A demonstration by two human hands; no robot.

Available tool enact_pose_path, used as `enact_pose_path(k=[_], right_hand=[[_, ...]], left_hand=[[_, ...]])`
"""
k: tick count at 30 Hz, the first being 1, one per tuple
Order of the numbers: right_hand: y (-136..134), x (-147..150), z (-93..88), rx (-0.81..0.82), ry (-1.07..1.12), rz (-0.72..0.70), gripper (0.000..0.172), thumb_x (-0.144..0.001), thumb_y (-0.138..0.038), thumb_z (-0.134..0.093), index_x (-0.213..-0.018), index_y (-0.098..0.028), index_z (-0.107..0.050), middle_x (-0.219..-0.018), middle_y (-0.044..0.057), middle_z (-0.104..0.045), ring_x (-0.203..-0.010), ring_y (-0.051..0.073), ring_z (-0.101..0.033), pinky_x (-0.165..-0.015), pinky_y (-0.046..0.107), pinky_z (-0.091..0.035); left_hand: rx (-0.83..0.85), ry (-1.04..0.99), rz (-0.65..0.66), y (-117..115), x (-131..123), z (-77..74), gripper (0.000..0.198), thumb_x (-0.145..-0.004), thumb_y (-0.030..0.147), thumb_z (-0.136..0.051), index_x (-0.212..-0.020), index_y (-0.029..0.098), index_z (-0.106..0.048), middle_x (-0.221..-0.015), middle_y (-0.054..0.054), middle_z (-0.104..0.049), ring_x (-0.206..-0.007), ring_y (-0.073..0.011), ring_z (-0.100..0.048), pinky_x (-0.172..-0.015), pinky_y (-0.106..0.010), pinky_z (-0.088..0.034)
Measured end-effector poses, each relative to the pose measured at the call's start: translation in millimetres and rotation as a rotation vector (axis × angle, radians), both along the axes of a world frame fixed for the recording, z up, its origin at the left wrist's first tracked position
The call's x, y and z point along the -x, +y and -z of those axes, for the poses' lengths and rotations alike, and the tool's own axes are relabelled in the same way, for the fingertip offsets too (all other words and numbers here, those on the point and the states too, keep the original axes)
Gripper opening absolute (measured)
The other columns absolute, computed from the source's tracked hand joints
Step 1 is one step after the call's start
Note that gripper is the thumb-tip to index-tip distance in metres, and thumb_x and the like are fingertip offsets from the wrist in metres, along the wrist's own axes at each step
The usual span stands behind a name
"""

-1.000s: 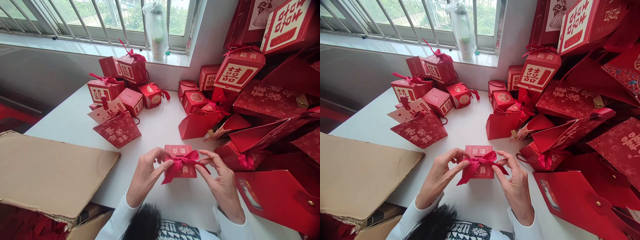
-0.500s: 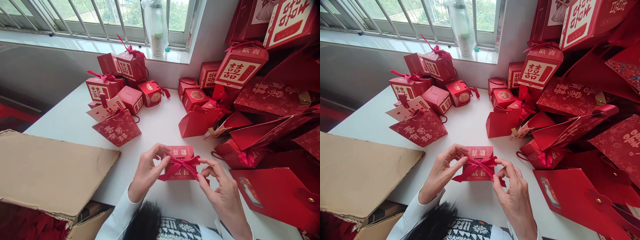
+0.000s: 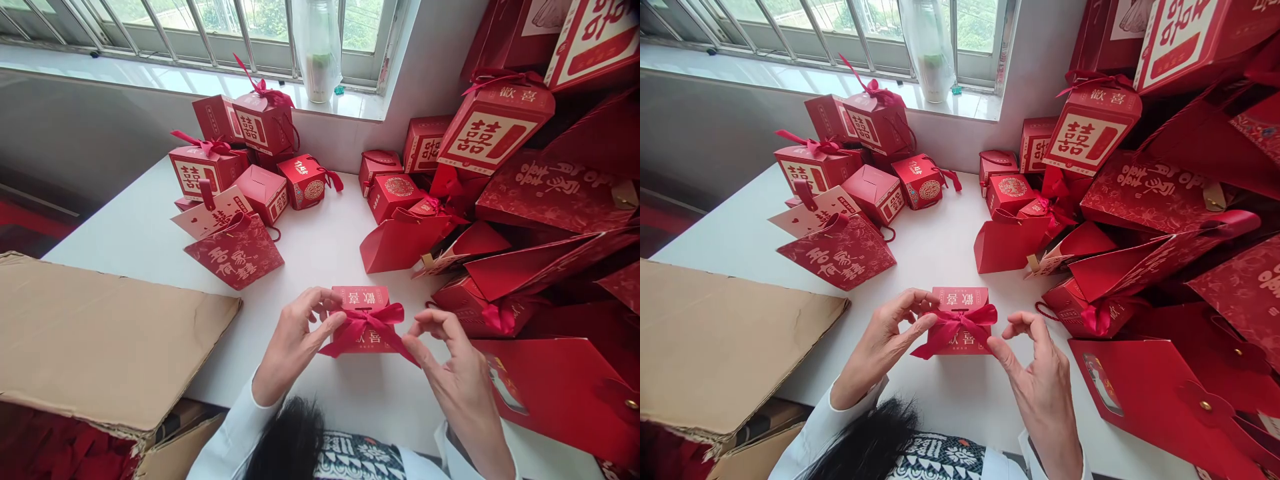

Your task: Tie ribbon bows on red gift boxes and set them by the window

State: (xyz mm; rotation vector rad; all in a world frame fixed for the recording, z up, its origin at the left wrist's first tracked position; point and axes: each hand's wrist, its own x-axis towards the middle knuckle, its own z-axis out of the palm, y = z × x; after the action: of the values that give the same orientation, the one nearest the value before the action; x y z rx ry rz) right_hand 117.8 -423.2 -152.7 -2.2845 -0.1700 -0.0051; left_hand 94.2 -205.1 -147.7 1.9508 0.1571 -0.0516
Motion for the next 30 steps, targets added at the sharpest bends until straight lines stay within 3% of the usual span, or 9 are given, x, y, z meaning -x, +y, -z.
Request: enact_pose_path(k=[3, 6, 9, 16, 21, 24, 27, 30], right_hand=[[13, -10, -1.4, -0.05, 0.0, 0.018, 0.031, -0.086, -0.052, -0.052, -0.098, -0.024, -0.057, -0.087, 0.002, -0.066, -0.077, 0.017, -0.063, -0.056, 0.023, -0.046], [26, -17, -1.6, -0.03, -0.021, -0.023, 0.021, -0.085, -0.045, -0.056, -0.086, -0.024, -0.061, -0.083, 0.0, -0.065, -0.071, 0.015, -0.058, -0.062, 0.023, -0.044], [32, -19, 0.9, -0.042, -0.049, -0.016, 0.018, -0.086, -0.037, -0.056, -0.076, -0.023, -0.061, -0.073, -0.003, -0.063, -0.063, 0.013, -0.054, -0.061, 0.023, -0.042], [33, -12, 11.5, -0.107, -0.278, 0.009, 0.016, -0.089, -0.034, -0.055, -0.08, -0.022, -0.061, -0.073, -0.001, -0.063, -0.063, 0.013, -0.054, -0.06, 0.023, -0.042], [30, -10, 21.3, -0.131, -0.284, 0.012, 0.017, -0.089, -0.034, -0.054, -0.08, -0.022, -0.062, -0.071, -0.001, -0.062, -0.061, 0.013, -0.055, -0.052, 0.022, -0.04], [27, -9, 23.2, -0.151, -0.232, 0.021, 0.01, -0.089, -0.03, -0.054, -0.088, -0.023, -0.061, -0.08, 0.0, -0.063, -0.068, 0.014, -0.058, -0.06, 0.024, -0.045], [26, -7, 16.5, -0.143, -0.359, 0.039, 0.011, -0.086, -0.021, -0.057, -0.097, -0.023, -0.058, -0.093, 0.003, -0.06, -0.08, 0.017, -0.057, -0.073, 0.03, -0.047], [31, -6, 6.7, -0.016, -0.568, -0.112, 0.019, -0.082, -0.014, -0.062, -0.098, -0.025, -0.06, -0.092, 0.003, -0.059, -0.084, 0.019, -0.055, -0.08, 0.034, -0.045]], left_hand=[[-0.065, -0.009, -0.002, -3, 0, -2.8, 0.018, -0.09, 0.035, -0.052, -0.092, 0.019, -0.059, -0.089, -0.001, -0.063, -0.073, -0.0128, -0.053, -0.065, -0.025, -0.04], [-0.104, -0.039, 0.004, -6, 0, -3.6, 0.017, -0.091, 0.029, -0.051, -0.08, 0.018, -0.057, -0.08, 0.0, -0.06, -0.072, -0.0129, -0.051, -0.064, -0.024, -0.038], [-0.099, -0.088, 0.009, -6, -1, -2.0, 0.017, -0.09, 0.024, -0.05, -0.076, 0.017, -0.056, -0.077, 0.0, -0.057, -0.074, -0.0132, -0.05, -0.066, -0.025, -0.038], [0.034, -0.153, 0.05, -7, -4, 1.2, 0.02, -0.092, 0.031, -0.049, -0.078, 0.017, -0.054, -0.078, -0.001, -0.055, -0.074, -0.0132, -0.05, -0.07, -0.026, -0.039], [0.027, -0.132, 0.06, -5, -3, 0.3, 0.02, -0.093, 0.032, -0.048, -0.079, 0.018, -0.054, -0.079, -0.001, -0.058, -0.076, -0.0139, -0.05, -0.071, -0.027, -0.039], [-0.007, -0.124, 0.052, -3, -3, -0.7, 0.021, -0.093, 0.032, -0.047, -0.078, 0.018, -0.052, -0.079, 0.0, -0.058, -0.077, -0.0139, -0.05, -0.072, -0.027, -0.039], [-0.029, -0.099, 0.049, -3, -5, -1.6, 0.021, -0.093, 0.032, -0.047, -0.077, 0.018, -0.052, -0.079, 0.0, -0.058, -0.076, -0.0134, -0.05, -0.071, -0.026, -0.04], [-0.01, -0.086, 0.039, -3, -5, -1.3, 0.021, -0.092, 0.032, -0.048, -0.077, 0.018, -0.052, -0.078, 0.0, -0.058, -0.074, -0.0126, -0.05, -0.07, -0.025, -0.04]])
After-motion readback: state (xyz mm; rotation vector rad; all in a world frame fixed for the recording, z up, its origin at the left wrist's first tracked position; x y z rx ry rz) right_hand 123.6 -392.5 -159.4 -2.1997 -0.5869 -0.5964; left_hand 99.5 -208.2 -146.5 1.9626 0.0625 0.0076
